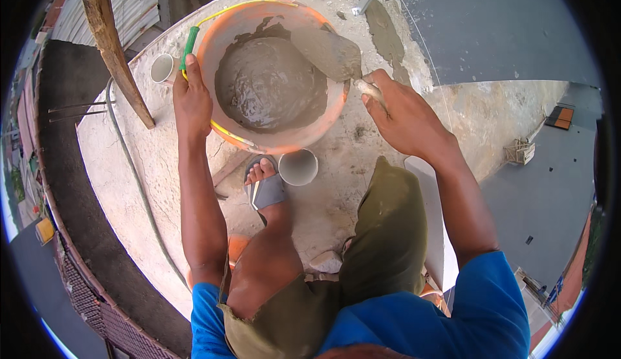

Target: The person applies cement mortar to a rooftop ledge using a trowel, then places and adjusts a white rectangular tile onto the mortar. The person repeats this process for a second tile, tapping it into place and smoothing the edges.

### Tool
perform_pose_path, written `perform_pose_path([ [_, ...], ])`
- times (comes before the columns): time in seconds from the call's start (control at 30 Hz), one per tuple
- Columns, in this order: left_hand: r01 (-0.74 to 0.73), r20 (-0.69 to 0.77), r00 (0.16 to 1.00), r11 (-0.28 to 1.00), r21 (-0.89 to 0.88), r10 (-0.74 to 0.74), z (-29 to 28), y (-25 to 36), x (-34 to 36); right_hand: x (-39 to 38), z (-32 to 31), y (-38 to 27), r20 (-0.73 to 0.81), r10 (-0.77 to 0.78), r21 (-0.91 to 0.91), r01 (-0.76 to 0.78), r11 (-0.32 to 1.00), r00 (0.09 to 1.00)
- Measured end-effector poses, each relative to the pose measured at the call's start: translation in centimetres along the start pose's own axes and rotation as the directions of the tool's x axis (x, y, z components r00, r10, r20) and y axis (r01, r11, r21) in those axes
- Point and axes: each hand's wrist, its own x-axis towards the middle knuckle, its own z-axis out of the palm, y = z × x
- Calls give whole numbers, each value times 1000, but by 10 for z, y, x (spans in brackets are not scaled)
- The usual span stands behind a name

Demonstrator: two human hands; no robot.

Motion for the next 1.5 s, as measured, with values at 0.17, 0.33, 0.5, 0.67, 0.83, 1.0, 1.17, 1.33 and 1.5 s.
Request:
perform_pose_path([
  [0.17,-42,-4,999,996,81,42,7,1,-4,70,30,-24,229,61,-255,0,967,971],
  [0.33,-74,-118,989,983,166,94,7,4,-9,62,31,-15,398,162,304,-296,906,903],
  [0.5,-12,-87,996,999,33,15,-4,-26,17,3,31,24,405,11,823,-370,431,914],
  [0.67,180,-65,981,982,-47,-183,-37,-62,28,-36,31,47,265,81,949,-275,157,961],
  [0.83,199,1,980,971,-132,-200,-42,-73,29,-63,15,100,112,474,835,-341,432,874],
  [1.0,191,7,981,974,-122,-191,-38,-76,33,-9,49,178,-222,548,102,-540,836,807],
  [1.17,220,-12,974,962,-160,-225,-42,-75,33,93,16,152,-265,501,-102,-540,835,824],
  [1.33,185,24,983,965,-187,-184,-49,-85,39,149,3,147,-486,306,-134,-416,900,819],
  [1.5,190,16,981,960,-207,-191,-40,-86,39,149,5,162,-382,417,-23,-460,888,825],
])
